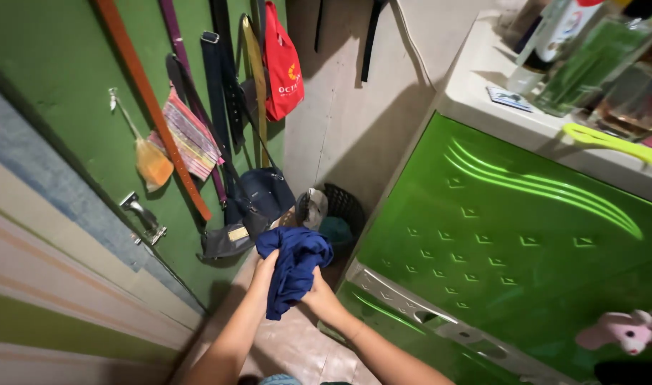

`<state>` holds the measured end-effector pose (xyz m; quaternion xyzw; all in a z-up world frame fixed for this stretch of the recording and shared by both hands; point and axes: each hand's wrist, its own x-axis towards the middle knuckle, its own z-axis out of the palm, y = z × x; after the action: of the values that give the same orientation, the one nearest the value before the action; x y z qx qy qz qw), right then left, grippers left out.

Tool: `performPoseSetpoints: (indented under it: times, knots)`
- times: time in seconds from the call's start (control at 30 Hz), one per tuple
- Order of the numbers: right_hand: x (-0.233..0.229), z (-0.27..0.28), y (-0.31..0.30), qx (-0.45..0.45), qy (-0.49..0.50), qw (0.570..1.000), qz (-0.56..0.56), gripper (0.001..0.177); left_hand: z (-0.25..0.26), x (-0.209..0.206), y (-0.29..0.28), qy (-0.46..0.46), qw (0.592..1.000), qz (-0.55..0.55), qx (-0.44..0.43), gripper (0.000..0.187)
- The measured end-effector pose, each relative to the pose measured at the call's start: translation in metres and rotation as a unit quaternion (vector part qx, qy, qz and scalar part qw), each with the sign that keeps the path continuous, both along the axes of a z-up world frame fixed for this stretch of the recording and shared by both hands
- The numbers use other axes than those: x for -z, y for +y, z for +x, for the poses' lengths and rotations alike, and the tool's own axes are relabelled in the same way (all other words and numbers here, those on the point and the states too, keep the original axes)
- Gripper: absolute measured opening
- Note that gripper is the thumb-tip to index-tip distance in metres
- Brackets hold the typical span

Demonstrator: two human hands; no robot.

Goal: Picking up clothes and hanging them on a rack.

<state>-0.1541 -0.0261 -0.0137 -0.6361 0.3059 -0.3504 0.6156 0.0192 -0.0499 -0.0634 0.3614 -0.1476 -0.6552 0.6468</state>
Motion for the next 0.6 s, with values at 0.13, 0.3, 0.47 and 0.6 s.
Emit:
performPoseSetpoints:
  times: [0.13,0.3,0.47,0.6]
  knots:
    - [0.007,0.018,-0.017,0.032,-0.044,0.996,0.067,0.084,0.014,0.045,-0.040,0.056,0.998,0.022,0.028,0.039]
    - [0.006,0.034,-0.071,0.107,-0.059,0.992,-0.005,0.084,0.017,0.021,-0.087,0.024,0.997,-0.048,0.050,0.041]
    - [-0.033,0.032,-0.168,0.298,-0.034,0.954,0.020,0.066,0.013,-0.063,-0.154,-0.044,0.987,-0.008,0.152,0.060]
    - [0.014,-0.002,-0.268,0.387,0.121,0.913,-0.044,0.062,0.016,-0.085,-0.196,-0.220,0.951,-0.029,0.217,0.083]
